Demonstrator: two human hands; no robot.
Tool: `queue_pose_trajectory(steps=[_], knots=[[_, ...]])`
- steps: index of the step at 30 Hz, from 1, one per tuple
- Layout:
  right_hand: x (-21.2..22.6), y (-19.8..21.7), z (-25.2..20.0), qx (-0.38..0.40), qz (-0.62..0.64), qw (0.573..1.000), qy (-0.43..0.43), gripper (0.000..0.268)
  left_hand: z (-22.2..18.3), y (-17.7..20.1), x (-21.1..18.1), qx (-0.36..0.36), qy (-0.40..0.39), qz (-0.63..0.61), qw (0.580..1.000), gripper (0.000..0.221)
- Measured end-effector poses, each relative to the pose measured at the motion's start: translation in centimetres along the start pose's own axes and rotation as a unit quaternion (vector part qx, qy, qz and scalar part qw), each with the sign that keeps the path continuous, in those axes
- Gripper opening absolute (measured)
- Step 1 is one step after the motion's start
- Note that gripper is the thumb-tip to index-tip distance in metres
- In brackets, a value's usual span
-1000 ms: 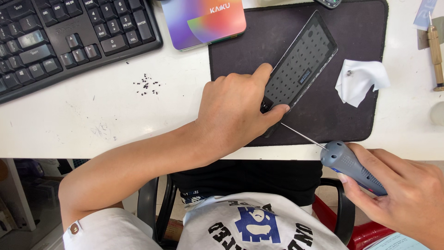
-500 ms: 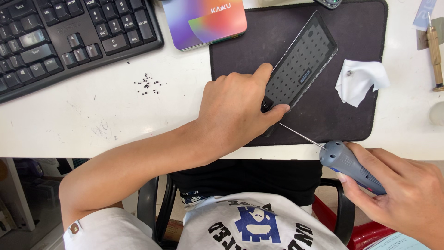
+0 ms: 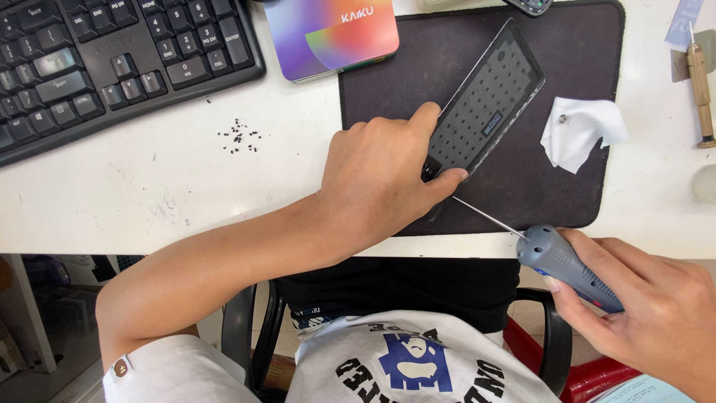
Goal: The person uses a screwdriver to remove screws from the back of a smartphone. They carefully unscrew multiple fasteners around the camera module and place them on the desk. The person then uses their fingers to lift and remove a small metal bracket from the camera area.
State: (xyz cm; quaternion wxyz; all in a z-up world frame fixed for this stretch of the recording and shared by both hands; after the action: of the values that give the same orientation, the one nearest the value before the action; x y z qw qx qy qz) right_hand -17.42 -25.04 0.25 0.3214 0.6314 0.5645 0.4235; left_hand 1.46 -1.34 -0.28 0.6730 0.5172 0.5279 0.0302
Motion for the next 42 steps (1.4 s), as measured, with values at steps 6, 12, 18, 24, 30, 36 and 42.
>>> queue_pose_trajectory(steps=[6, 12, 18, 24, 30, 36, 42], knots=[[-0.1, 0.0, 0.1, 0.009, -0.006, 1.0, -0.006, 0.061, 0.0, -0.1, 0.0, 0.006, 0.001, -0.002, 1.0, 0.038], [-0.3, -0.3, -0.1, -0.012, 0.01, 1.0, 0.009, 0.06, 0.1, -0.2, 0.1, 0.044, 0.031, 0.004, 0.999, 0.039], [-0.3, -0.2, -0.1, -0.001, 0.0, 1.0, 0.007, 0.061, 0.0, 0.0, 0.0, 0.008, 0.001, -0.001, 1.0, 0.039], [0.0, 0.0, 0.0, -0.019, 0.017, 1.0, -0.002, 0.057, 0.1, 0.0, 0.0, 0.024, 0.019, 0.001, 1.0, 0.039], [0.4, 0.6, 0.0, -0.032, 0.047, 0.998, -0.031, 0.05, 0.1, 0.0, 0.0, 0.026, 0.016, 0.007, 1.0, 0.04], [0.6, 1.4, -1.0, -0.102, 0.118, 0.987, -0.035, 0.046, -0.2, 0.6, -0.4, 0.017, -0.001, 0.012, 1.0, 0.058], [-0.3, -0.1, -2.6, -0.247, 0.21, 0.946, 0.017, 0.051, -3.4, 3.4, -2.0, -0.139, -0.137, 0.165, 0.967, 0.061]])
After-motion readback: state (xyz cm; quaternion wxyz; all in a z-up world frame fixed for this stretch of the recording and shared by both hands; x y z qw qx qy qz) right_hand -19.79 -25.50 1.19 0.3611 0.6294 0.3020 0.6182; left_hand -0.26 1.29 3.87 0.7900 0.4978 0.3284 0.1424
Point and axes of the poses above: each hand's wrist, its own z-axis towards the middle knuckle, its own y-axis out of the back of the hand, x = y × z, the point moved 2 cm from there along z, towards the middle knuckle, and after that the axes turned 3 degrees about -x, right-handed, at the moved point
